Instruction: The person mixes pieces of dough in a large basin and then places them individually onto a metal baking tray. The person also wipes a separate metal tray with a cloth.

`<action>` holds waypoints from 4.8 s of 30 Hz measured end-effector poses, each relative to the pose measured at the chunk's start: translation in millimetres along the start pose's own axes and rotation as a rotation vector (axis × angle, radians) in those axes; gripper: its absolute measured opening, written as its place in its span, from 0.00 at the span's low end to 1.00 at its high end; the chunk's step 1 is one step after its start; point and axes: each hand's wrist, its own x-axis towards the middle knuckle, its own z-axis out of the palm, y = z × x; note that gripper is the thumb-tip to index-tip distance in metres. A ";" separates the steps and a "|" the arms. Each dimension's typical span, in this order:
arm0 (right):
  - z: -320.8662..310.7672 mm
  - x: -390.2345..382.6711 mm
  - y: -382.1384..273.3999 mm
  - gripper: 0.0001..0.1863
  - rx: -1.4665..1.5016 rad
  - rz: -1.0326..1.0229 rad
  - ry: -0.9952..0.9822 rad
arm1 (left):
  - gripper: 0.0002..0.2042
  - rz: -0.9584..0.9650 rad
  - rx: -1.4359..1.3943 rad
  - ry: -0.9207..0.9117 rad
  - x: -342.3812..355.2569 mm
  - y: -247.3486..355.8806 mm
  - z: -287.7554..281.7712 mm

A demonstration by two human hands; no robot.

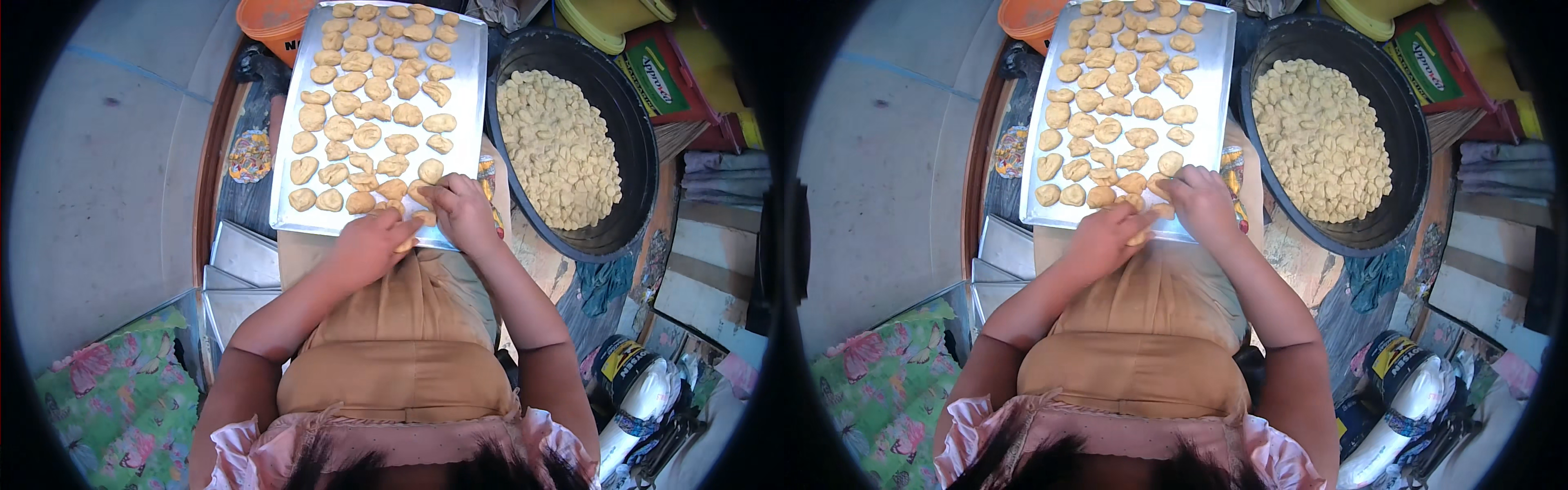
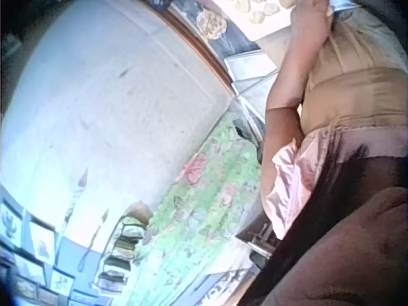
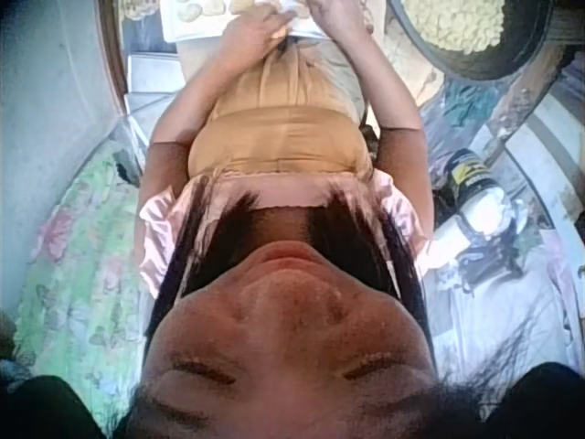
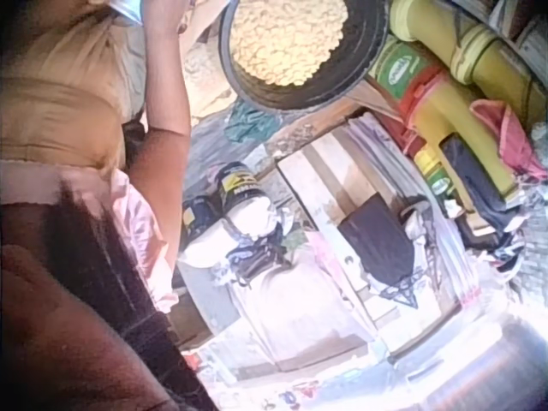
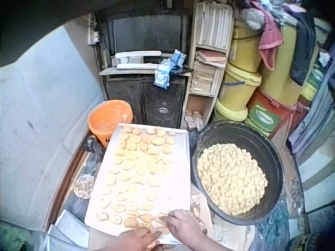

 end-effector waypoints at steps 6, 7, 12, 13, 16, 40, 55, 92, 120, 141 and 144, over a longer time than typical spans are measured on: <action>-10.3 -7.6 -3.6 0.13 0.116 -0.006 0.074 | 0.19 -0.045 0.305 -0.135 6.2 6.7 20.8; -11.0 -10.6 -5.2 0.13 0.111 -0.006 0.042 | 0.20 -0.049 0.279 -0.158 5.8 5.4 21.1; -11.6 -19.1 -11.5 0.18 -0.160 0.035 -0.155 | 0.18 0.008 0.082 -0.046 -4.4 -1.9 9.2; -12.7 -17.9 -11.3 0.18 -0.152 0.017 -0.149 | 0.16 -0.026 0.015 0.003 -7.6 -3.1 5.2; -19.3 -7.4 -6.3 0.20 -0.090 -0.006 -0.128 | 0.13 -0.078 -0.077 0.088 -15.3 -6.3 -5.7; -17.7 101.6 38.8 0.15 -0.248 0.150 0.094 | 0.14 -0.030 -0.216 0.064 -20.8 -18.4 -16.4; -17.6 170.6 79.4 0.16 -0.126 0.173 0.119 | 0.14 -0.031 -0.238 0.062 -21.4 -32.9 -21.4; -2.5 233.8 85.6 0.11 -0.153 -0.044 0.068 | 0.11 -0.041 0.346 0.189 206.2 -146.1 -107.0; -10.0 204.6 79.2 0.13 -0.140 -0.092 -0.053 | 0.10 0.010 0.387 -0.070 214.8 -138.3 -95.3; -23.6 155.5 64.8 0.13 -0.130 0.119 -0.117 | 0.12 -0.020 0.343 -0.106 178.5 -121.3 -80.4; -26.1 151.7 66.5 0.12 -0.100 0.090 -0.087 | 0.12 -0.025 0.341 -0.057 181.4 -119.4 -80.8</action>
